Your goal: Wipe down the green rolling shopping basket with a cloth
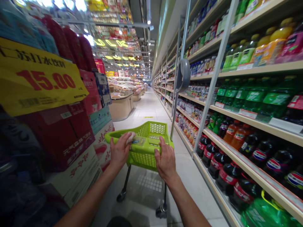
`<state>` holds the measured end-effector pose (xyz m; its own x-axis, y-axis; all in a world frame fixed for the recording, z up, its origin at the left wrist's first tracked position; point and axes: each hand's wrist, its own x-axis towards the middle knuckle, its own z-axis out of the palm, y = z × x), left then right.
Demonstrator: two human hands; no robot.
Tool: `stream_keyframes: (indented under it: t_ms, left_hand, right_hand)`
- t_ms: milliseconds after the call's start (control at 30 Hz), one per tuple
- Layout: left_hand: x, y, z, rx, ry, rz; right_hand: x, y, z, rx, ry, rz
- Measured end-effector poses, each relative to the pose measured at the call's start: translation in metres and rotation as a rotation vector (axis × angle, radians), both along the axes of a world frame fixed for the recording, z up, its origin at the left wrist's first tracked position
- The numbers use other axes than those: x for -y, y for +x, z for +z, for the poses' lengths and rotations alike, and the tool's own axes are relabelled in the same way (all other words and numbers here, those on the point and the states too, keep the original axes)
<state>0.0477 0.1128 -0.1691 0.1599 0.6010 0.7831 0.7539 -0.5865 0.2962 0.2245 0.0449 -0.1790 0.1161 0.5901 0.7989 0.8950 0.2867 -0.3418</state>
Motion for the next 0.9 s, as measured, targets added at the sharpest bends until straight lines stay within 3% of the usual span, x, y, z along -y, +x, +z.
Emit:
stream_keyframes:
  t_ms: [167,400,533,633,800,900]
  left_hand:
    - [0.015,0.018,-0.007,-0.19,0.075,-0.208]
    - [-0.006,-0.024,-0.002,0.032,-0.06,0.068]
    - [0.011,-0.007,-0.008,-0.089,0.024,-0.09]
    - [0.016,-0.002,-0.008,-0.151,0.057,-0.157]
    - [-0.003,-0.032,-0.004,0.084,-0.065,0.057]
    - [0.002,-0.029,-0.007,0.067,-0.062,0.046]
  right_hand:
    - [-0.01,-0.01,0.007,0.114,-0.119,-0.022]
    - [-0.007,-0.006,-0.002,0.203,-0.081,0.011]
    - [-0.003,-0.013,-0.002,0.25,-0.062,-0.065]
    - [0.0,-0.011,-0.003,0.266,-0.052,-0.046]
    - [0.003,-0.004,-0.006,0.273,-0.033,-0.019]
    - [0.005,-0.004,-0.008,0.279,-0.002,-0.064]
